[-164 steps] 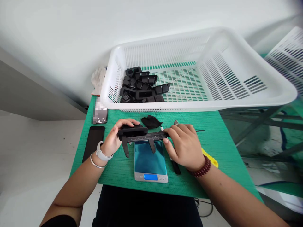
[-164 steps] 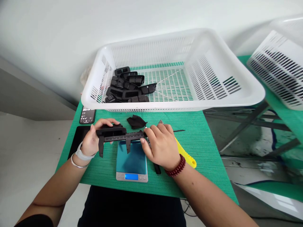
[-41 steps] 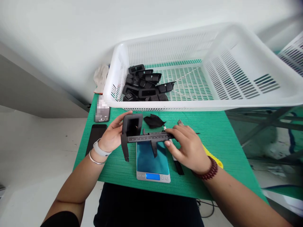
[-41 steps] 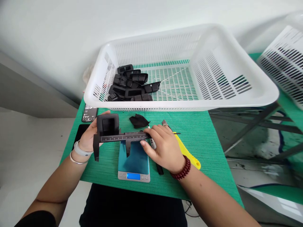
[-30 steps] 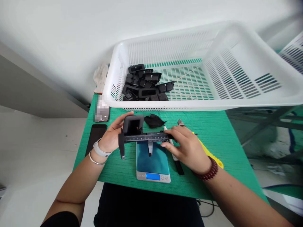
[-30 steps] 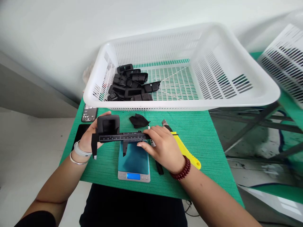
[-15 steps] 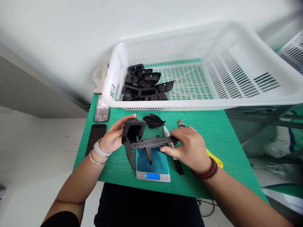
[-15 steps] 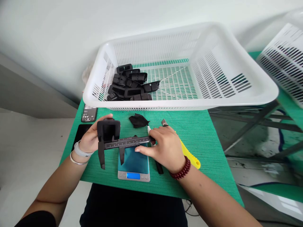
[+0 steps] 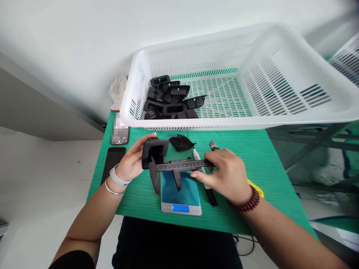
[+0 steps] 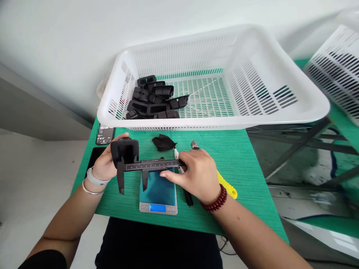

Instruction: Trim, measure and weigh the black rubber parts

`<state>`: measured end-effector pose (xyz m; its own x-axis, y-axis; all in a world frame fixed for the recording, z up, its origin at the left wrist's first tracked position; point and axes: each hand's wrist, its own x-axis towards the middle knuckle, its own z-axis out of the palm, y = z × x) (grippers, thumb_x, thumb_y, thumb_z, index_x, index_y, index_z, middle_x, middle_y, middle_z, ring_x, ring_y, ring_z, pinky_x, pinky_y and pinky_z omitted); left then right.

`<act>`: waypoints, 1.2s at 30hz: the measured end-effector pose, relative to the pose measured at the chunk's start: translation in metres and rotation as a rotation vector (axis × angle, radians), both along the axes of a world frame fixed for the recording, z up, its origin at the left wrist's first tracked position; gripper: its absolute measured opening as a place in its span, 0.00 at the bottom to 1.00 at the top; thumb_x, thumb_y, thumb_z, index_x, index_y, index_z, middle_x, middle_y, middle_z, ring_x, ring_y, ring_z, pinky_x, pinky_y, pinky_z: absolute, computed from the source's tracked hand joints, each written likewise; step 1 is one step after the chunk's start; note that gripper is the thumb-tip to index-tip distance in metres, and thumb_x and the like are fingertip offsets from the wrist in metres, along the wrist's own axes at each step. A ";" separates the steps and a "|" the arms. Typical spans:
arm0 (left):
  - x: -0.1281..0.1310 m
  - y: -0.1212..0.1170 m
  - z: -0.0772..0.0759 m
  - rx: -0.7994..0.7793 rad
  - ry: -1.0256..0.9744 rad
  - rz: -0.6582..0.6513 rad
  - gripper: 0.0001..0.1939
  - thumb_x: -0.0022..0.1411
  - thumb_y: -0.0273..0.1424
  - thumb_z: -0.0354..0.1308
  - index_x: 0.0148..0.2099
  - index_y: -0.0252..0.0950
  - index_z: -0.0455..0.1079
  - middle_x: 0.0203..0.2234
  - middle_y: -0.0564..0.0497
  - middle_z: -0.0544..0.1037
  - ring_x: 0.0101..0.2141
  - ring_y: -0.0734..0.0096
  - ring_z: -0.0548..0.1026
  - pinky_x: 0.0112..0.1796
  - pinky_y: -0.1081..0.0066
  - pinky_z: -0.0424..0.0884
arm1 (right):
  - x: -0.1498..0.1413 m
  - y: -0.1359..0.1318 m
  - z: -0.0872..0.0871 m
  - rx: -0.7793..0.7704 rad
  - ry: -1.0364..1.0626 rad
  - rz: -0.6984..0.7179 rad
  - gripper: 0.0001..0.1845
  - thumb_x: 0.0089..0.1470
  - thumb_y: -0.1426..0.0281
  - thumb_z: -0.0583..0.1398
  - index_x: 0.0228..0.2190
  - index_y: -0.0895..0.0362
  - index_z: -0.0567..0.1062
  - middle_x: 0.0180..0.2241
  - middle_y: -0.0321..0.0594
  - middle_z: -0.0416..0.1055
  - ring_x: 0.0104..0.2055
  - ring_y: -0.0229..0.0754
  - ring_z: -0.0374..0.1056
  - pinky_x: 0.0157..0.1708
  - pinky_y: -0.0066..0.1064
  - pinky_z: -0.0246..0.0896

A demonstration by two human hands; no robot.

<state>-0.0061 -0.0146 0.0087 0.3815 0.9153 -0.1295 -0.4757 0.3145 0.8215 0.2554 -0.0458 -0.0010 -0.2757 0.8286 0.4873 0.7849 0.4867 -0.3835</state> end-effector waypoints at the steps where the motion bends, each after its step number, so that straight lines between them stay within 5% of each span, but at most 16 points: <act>1: 0.000 -0.001 0.000 0.005 0.005 -0.014 0.18 0.57 0.31 0.64 0.51 0.46 0.75 0.38 0.55 0.80 0.37 0.73 0.77 0.40 0.73 0.74 | 0.000 0.000 0.000 -0.001 0.000 0.001 0.32 0.53 0.42 0.54 0.16 0.54 0.57 0.14 0.31 0.54 0.19 0.34 0.52 0.25 0.30 0.47; 20: 0.001 -0.004 0.000 0.057 0.111 -0.056 0.20 0.56 0.36 0.65 0.52 0.45 0.73 0.39 0.51 0.79 0.38 0.66 0.77 0.40 0.67 0.73 | -0.003 -0.001 -0.002 -0.133 -0.022 0.022 0.30 0.52 0.44 0.54 0.15 0.53 0.55 0.13 0.31 0.54 0.18 0.34 0.50 0.24 0.31 0.46; 27: 0.000 -0.001 0.003 0.053 0.076 -0.017 0.23 0.51 0.37 0.69 0.51 0.47 0.72 0.33 0.55 0.79 0.31 0.69 0.77 0.35 0.68 0.73 | 0.001 0.000 -0.003 0.051 0.115 0.056 0.29 0.54 0.42 0.52 0.19 0.54 0.61 0.15 0.34 0.58 0.20 0.37 0.54 0.26 0.32 0.50; 36: -0.004 -0.001 0.000 0.079 0.065 0.012 0.37 0.39 0.37 0.74 0.54 0.42 0.71 0.32 0.52 0.77 0.32 0.70 0.75 0.35 0.71 0.73 | 0.007 0.003 -0.010 0.138 0.108 -0.173 0.24 0.53 0.46 0.56 0.24 0.55 0.67 0.20 0.39 0.66 0.24 0.41 0.60 0.28 0.35 0.53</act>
